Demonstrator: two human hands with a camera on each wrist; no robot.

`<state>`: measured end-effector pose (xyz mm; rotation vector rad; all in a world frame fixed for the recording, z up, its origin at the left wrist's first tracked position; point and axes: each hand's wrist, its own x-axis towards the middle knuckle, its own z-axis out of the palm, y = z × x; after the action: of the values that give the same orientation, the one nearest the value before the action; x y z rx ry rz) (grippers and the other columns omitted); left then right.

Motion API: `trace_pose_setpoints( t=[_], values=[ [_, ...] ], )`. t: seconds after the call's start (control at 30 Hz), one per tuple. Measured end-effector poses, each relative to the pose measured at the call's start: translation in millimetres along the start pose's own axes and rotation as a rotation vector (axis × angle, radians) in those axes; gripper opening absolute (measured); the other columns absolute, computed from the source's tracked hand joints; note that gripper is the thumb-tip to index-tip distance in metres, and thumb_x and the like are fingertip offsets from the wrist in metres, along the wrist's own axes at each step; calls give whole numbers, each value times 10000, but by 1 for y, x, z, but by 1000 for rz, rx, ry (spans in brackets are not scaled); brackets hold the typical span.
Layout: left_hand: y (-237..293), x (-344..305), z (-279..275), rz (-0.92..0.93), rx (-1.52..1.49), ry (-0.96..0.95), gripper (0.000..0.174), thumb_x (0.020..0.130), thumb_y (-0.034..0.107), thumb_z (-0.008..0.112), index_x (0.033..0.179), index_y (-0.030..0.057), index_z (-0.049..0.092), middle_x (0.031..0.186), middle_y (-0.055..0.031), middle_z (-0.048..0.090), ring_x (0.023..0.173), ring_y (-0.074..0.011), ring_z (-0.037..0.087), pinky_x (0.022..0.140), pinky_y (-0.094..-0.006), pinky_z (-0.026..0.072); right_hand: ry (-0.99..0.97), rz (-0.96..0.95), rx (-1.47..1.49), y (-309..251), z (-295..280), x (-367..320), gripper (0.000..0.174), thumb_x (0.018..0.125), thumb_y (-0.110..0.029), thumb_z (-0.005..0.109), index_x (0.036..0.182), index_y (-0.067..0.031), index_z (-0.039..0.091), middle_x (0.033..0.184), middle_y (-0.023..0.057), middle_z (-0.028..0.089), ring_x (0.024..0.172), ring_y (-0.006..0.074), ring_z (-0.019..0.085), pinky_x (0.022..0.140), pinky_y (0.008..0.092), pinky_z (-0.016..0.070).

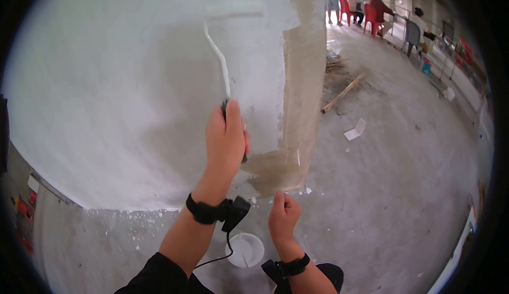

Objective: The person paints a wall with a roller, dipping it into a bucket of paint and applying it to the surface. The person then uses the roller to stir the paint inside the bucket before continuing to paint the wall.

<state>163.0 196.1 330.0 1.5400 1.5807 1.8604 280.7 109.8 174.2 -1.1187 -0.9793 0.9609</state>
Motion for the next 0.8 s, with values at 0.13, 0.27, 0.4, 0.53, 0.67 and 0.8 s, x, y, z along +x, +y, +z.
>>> trace_pose_setpoints(
  t=[0.13, 0.27, 0.4, 0.53, 0.67, 0.8],
  values=[
    [97, 36, 12, -129, -334, -100, 372, 1016, 327, 416, 777, 42, 440, 593, -16, 439, 406, -108, 421, 382, -275, 360, 7, 59, 61, 6, -4, 2, 426, 948, -162, 545, 605, -10, 343, 552, -42, 303, 554, 66, 274, 474, 323, 204],
    [143, 72, 19, -123, -528, -64, 363, 1013, 340, 415, 811, 40, 450, 660, -33, 455, 454, -117, 436, 407, -289, 385, 32, 91, 96, 13, -4, 6, 428, 946, -160, 548, 604, -17, 334, 562, -45, 296, 565, 63, 270, 484, 318, 205],
    [148, 79, 25, -91, -566, -35, 352, 1012, 343, 413, 821, 49, 443, 660, -33, 456, 447, -123, 435, 403, -297, 392, 62, 124, 168, 14, -4, 12, 431, 949, -162, 543, 600, -25, 330, 570, -50, 293, 570, 61, 269, 487, 313, 205],
    [107, 45, 30, -163, -558, -77, 342, 1014, 341, 413, 815, 63, 417, 640, -30, 446, 418, -129, 425, 385, -297, 380, 115, 122, 264, 7, -5, 17, 424, 957, -174, 531, 588, -52, 360, 561, -59, 316, 557, 44, 289, 480, 290, 210],
    [59, -12, 32, -312, -520, -89, 329, 1022, 327, 402, 826, 64, 409, 633, -26, 444, 413, -124, 431, 380, -288, 376, 222, 124, 370, -11, -15, 26, 407, 967, -190, 517, 594, -98, 383, 530, -60, 358, 469, 38, 307, 430, 259, 220],
    [-13, -77, 36, -379, -428, -129, 315, 1028, 317, 416, 858, 52, 411, 636, -24, 453, 411, -109, 437, 377, -269, 374, 301, 247, 503, -23, -26, 40, 399, 974, -201, 507, 605, -128, 376, 515, -59, 359, 417, 50, 295, 390, 253, 210]
  ],
)
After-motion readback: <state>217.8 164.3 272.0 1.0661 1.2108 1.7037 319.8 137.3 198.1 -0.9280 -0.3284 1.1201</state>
